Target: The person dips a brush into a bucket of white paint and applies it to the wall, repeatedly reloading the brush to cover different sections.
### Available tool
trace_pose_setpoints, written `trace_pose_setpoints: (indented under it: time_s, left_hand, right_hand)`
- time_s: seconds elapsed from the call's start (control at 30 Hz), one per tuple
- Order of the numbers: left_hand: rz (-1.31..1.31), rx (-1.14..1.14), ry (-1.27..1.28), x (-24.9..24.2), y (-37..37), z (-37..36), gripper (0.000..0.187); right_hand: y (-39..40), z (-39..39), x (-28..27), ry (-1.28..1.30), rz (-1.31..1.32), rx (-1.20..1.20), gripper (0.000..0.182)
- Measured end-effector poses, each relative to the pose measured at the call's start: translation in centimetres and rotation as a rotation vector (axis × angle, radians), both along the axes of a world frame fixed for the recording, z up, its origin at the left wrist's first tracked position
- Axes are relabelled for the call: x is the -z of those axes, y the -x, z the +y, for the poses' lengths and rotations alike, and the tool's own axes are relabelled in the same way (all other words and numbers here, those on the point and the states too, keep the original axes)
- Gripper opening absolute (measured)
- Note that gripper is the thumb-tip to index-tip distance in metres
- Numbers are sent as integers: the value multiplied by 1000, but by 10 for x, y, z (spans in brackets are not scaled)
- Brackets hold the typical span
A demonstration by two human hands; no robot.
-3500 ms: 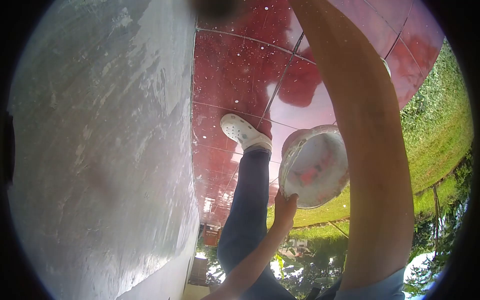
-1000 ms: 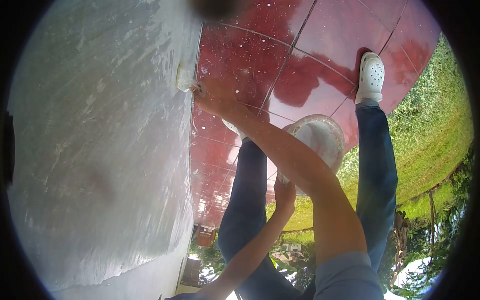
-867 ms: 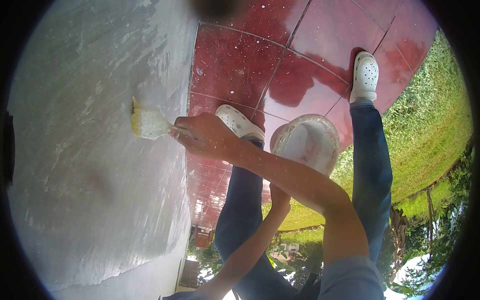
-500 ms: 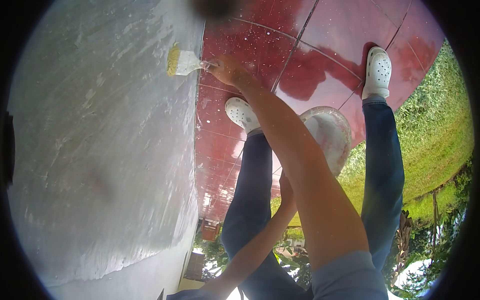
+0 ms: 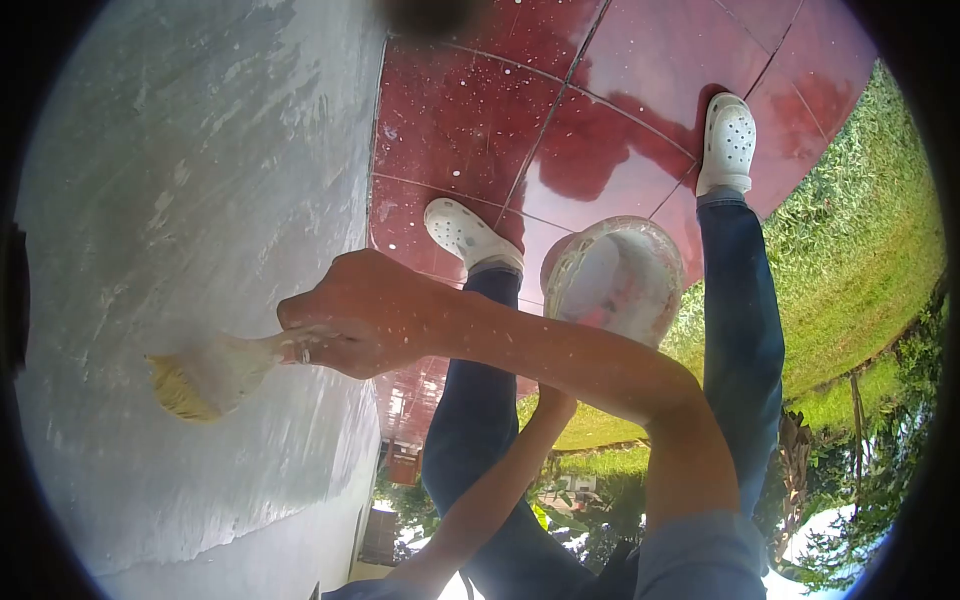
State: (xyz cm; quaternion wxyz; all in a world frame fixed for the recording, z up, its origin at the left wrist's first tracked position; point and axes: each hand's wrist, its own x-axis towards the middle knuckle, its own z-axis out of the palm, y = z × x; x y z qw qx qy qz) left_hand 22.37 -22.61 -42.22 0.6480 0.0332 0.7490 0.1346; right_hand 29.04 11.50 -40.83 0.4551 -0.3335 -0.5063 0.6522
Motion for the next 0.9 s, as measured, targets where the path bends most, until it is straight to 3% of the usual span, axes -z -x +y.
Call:
trace_pose_setpoints:
  time_s: [0.1, 0.17, 0.2, 0.27, 0.37, 0.43, 0.53, 0.6, 0.67, 0.7, 0.77, 0.83, 0.9]
  left_hand:
    - [119, 191, 125, -11, -25, 65, 40]
    - [126, 198, 113, -10, -21, 54, 49]
    - [134, 207, 114, -7, -18, 49, 61]
    - [143, 256, 105, -6, -15, 54, 66]
    - [128, 306, 228, -17, -18, 80, 65]
    - [132, 317, 174, -15, -16, 74, 65]
    - [122, 285, 99, -9, -15, 63, 64]
    - [107, 240, 85, -3, -14, 56, 64]
    - [98, 279, 108, 0, -10, 48, 65]
    - [100, 280, 108, -5, -16, 58, 65]
    - [162, 252, 145, -13, -24, 75, 64]
    - [175, 278, 134, -5, -16, 55, 57]
    - [176, 315, 120, 3, -14, 52, 51]
  right_hand:
    - [7, 27, 58, 270, -159, 56, 35]
    - [27, 23, 160, 465, -248, 227, 43]
    - [22, 18, 192, 595, -367, 213, 47]
    - [9, 13, 230, 694, -674, 147, 47]
    - [-2, 25, 209, 672, -625, 106, 45]
    - [0, 40, 155, 574, -650, 132, 42]
    - [-28, 32, 46, 531, -394, 225, 41]
    - [-39, 23, 16, 540, -285, 208, 39]
    - [-40, 17, 7, 379, 227, 178, 38]
    - [-31, 19, 18, 342, 281, 253, 38]
    - [-18, 35, 62, 638, 184, 185, 39]
    - [21, 34, 176, 662, 128, 307, 39]
    - [10, 26, 244, 708, -153, 234, 41]
